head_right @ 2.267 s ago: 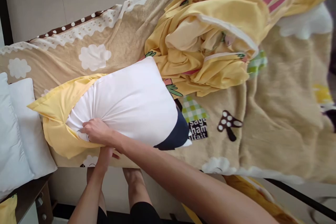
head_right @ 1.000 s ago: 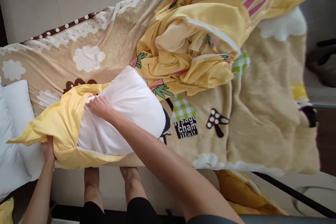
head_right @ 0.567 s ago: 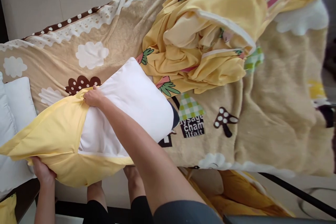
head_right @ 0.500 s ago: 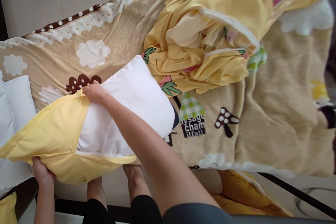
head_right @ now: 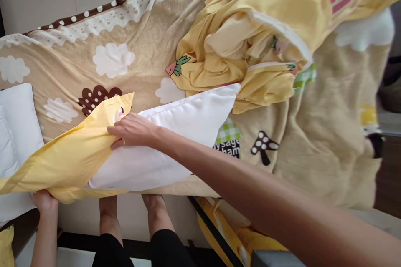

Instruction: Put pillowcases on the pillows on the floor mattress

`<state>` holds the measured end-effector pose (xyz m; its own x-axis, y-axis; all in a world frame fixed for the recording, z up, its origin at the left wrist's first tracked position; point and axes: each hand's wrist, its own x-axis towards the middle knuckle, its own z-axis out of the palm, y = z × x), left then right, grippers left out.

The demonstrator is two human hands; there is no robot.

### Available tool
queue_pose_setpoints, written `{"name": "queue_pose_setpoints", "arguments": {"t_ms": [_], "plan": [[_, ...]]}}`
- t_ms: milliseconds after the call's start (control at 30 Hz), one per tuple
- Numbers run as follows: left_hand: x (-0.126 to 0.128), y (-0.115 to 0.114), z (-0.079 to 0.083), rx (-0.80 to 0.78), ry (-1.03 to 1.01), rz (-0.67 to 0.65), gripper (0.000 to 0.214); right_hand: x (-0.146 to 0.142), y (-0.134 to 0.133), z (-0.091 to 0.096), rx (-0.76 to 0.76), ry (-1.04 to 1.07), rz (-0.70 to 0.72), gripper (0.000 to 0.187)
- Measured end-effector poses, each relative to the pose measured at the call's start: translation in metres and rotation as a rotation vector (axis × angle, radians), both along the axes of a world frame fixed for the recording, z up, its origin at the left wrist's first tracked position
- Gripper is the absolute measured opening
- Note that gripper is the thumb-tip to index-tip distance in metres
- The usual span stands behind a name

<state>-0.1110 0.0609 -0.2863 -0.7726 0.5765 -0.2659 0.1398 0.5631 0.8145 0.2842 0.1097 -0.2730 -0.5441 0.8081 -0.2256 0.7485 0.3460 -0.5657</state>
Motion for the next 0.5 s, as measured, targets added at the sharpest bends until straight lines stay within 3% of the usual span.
{"name": "queue_pose_setpoints", "arguments": {"t_ms": [167,267,367,433,500], "plan": [[-0.036,-0.013,-0.003,-0.163,0.047,0.096,0.036,0.004,0.008,-0.002,0.107,-0.006,-0.031,0.03],[-0.06,-0.022,-0.01,-0.293,0.027,0.13,0.03,0.033,-0.005,-0.018,0.112,0.021,-0.157,0.033],[-0.074,-0.021,-0.016,-0.401,-0.055,0.102,0.025,0.083,-0.045,-0.051,-0.005,-0.081,-0.593,0.059],[-0.075,-0.016,-0.018,-0.395,-0.086,0.064,0.023,0.11,-0.079,-0.076,-0.214,-0.04,-0.92,0.084],[-0.072,-0.011,-0.022,-0.348,-0.181,0.004,0.023,0.117,-0.109,-0.094,-0.472,0.158,-1.084,0.093]]}}
